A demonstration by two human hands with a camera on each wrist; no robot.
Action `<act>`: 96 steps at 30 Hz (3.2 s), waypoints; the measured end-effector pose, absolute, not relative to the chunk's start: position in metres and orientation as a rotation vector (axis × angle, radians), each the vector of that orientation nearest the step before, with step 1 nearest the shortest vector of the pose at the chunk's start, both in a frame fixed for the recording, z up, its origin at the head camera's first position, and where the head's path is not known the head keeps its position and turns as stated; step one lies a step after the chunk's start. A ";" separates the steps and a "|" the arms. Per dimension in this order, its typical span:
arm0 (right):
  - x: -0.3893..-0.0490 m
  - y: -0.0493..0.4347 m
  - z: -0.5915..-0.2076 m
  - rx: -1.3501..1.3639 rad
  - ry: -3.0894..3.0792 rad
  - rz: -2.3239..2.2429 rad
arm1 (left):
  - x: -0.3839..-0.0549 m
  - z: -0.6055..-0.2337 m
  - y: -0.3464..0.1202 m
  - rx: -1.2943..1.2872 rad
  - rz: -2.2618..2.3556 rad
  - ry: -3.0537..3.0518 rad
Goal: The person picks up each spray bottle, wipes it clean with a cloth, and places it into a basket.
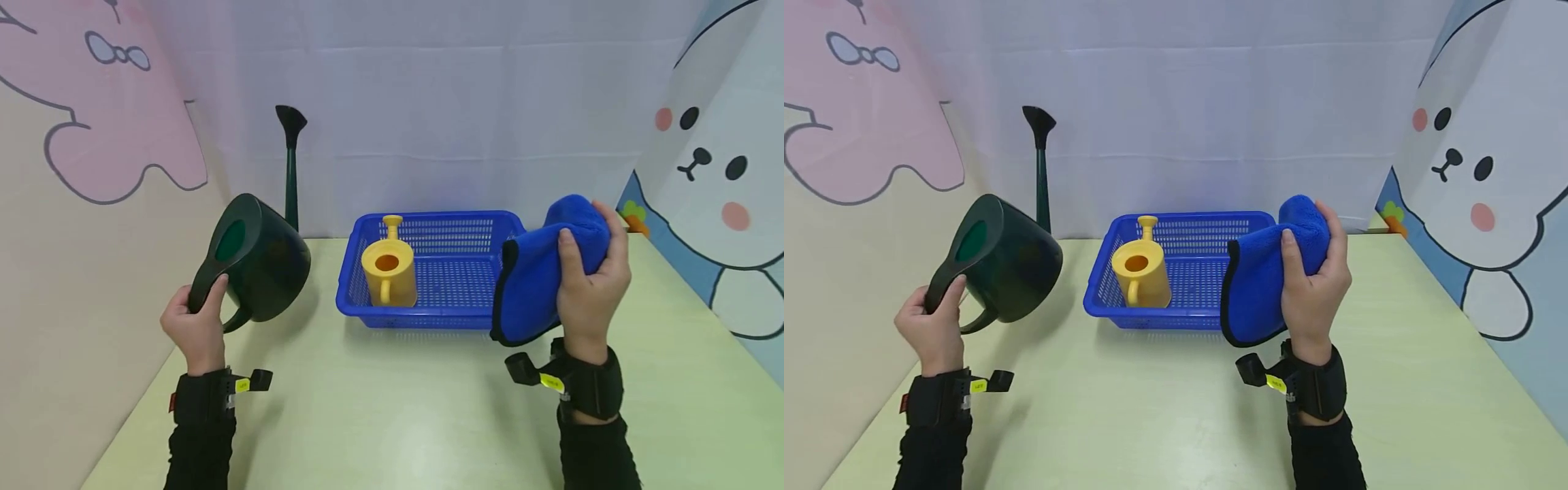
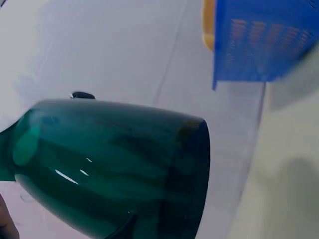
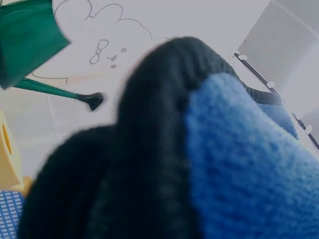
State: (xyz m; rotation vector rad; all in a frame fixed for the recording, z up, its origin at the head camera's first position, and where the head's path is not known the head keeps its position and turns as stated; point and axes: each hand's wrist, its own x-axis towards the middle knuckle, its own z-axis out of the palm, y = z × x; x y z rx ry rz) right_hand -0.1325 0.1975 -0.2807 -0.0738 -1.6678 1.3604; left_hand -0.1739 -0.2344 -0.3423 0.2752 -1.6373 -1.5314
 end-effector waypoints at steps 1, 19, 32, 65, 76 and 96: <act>-0.133 0.198 -0.281 -0.076 -1.663 1.361 | -0.174 -0.338 -0.230 0.241 -1.532 -1.618; -0.132 0.176 -0.284 0.044 -1.772 1.284 | -0.179 -0.293 -0.117 -0.286 -2.194 -1.349; -0.124 0.171 -0.276 0.121 -1.453 1.336 | -0.173 -0.284 -0.077 -0.420 -2.554 -1.632; -0.108 0.146 -0.277 0.396 -2.099 1.075 | -0.149 -0.269 -0.082 -0.402 -2.590 -1.803; -0.106 0.136 -0.283 0.373 -2.165 0.850 | -0.145 -0.270 -0.084 -0.455 -2.601 -1.767; -0.111 0.102 -0.301 0.420 -1.950 0.637 | -0.146 -0.270 -0.069 -0.458 -2.619 -1.838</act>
